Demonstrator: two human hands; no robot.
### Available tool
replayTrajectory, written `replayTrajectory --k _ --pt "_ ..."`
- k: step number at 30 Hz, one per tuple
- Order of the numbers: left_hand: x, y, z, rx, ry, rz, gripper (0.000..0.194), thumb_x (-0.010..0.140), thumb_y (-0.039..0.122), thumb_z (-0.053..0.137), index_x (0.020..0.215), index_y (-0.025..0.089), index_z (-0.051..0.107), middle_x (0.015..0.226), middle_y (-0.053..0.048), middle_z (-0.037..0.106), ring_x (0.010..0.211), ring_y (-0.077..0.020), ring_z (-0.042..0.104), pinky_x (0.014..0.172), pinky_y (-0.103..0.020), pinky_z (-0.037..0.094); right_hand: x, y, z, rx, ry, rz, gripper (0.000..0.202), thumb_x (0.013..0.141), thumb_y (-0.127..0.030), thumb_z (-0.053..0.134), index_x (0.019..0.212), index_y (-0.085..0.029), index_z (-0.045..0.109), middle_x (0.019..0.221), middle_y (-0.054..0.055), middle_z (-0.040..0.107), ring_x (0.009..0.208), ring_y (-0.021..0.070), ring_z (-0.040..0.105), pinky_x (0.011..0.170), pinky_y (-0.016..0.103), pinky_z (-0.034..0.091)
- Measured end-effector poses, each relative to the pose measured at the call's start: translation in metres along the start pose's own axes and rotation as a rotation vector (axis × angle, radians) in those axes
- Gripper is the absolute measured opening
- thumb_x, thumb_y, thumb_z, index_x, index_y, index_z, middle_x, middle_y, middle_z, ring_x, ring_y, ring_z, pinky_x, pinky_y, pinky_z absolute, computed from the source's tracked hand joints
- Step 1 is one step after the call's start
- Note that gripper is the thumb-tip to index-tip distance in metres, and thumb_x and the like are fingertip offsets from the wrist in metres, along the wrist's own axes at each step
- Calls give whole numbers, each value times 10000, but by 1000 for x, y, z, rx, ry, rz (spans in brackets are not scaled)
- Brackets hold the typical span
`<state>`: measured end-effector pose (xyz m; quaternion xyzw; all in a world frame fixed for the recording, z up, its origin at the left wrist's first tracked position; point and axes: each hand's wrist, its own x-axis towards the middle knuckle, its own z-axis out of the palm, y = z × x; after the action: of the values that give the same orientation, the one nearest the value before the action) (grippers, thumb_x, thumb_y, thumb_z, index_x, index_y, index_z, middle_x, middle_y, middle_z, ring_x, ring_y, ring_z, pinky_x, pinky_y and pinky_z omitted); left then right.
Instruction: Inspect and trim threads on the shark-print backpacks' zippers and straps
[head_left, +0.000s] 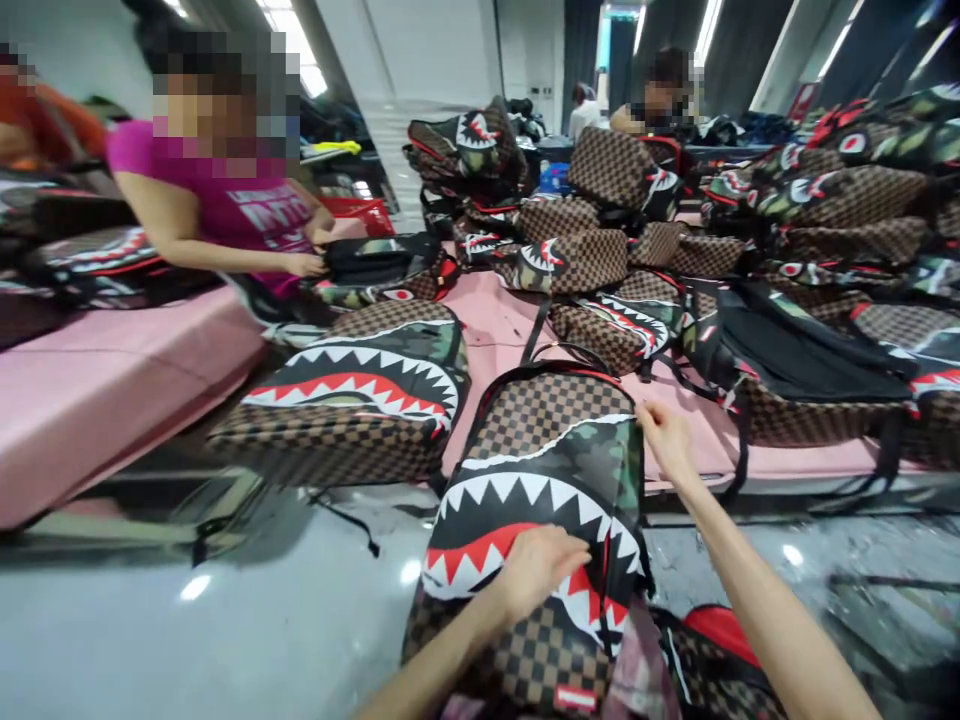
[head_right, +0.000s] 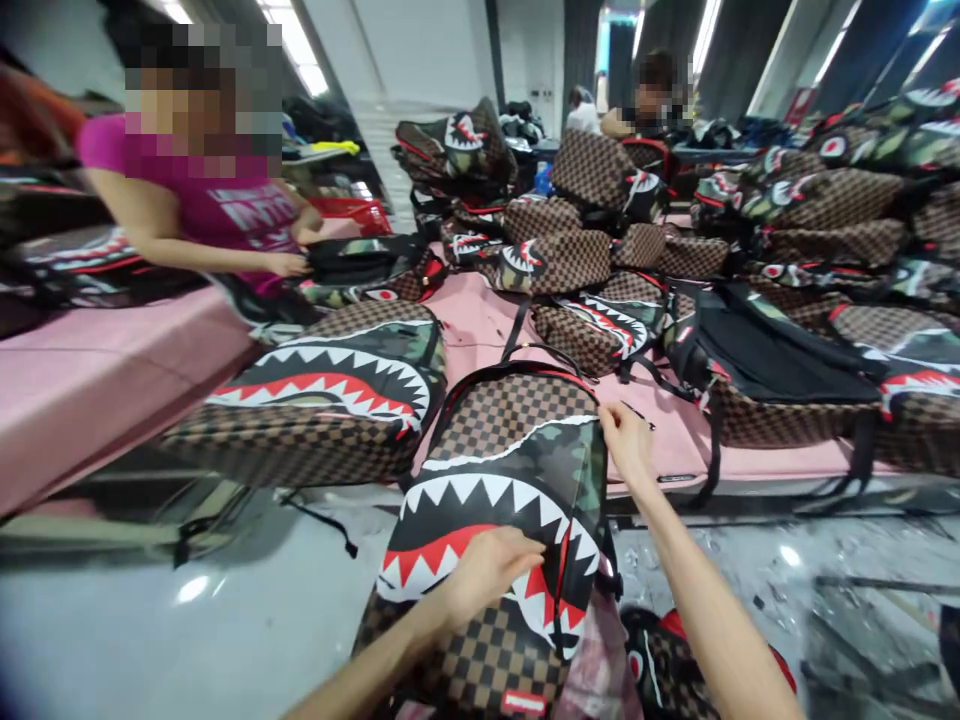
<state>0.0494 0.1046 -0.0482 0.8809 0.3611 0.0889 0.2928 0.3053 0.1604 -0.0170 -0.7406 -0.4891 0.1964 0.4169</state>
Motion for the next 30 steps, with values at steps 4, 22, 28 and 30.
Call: replayTrajectory --k 4,22,28,30 --pt "-6 -55 -52 -155 467 -182 304 892 298 389 997 191 653 1009 -74 667 964 -183 597 879 -323 455 36 -22 16 -141 94 -137 341 724 -438 533 889 -153 622 915 104 651 825 234 575 757 363 424" --pt "1 -43 -113 49 -143 5 346 789 537 513 792 239 689 754 -34 693 742 -196 637 690 -271 435 -208 -39 -39 -81 -1105 -503 216 779 -65 491 722 -198 651 681 4 602 707 131 536 702 249 397" --pt "-22 -49 -90 510 -37 93 413 882 486 369 850 182 646 756 -64 660 705 -172 605 618 -243 378 -196 -32 -48 100 -1076 -452 131 840 -235 539 846 -232 669 788 8 660 767 137 586 765 262 437" --pt "-19 -55 -89 564 -41 93 427 898 478 334 874 176 635 781 -66 658 718 -166 599 617 -240 365 -182 -27 -44 111 -810 -381 168 860 -307 529 922 -231 665 924 35 665 872 156 598 820 288 447"
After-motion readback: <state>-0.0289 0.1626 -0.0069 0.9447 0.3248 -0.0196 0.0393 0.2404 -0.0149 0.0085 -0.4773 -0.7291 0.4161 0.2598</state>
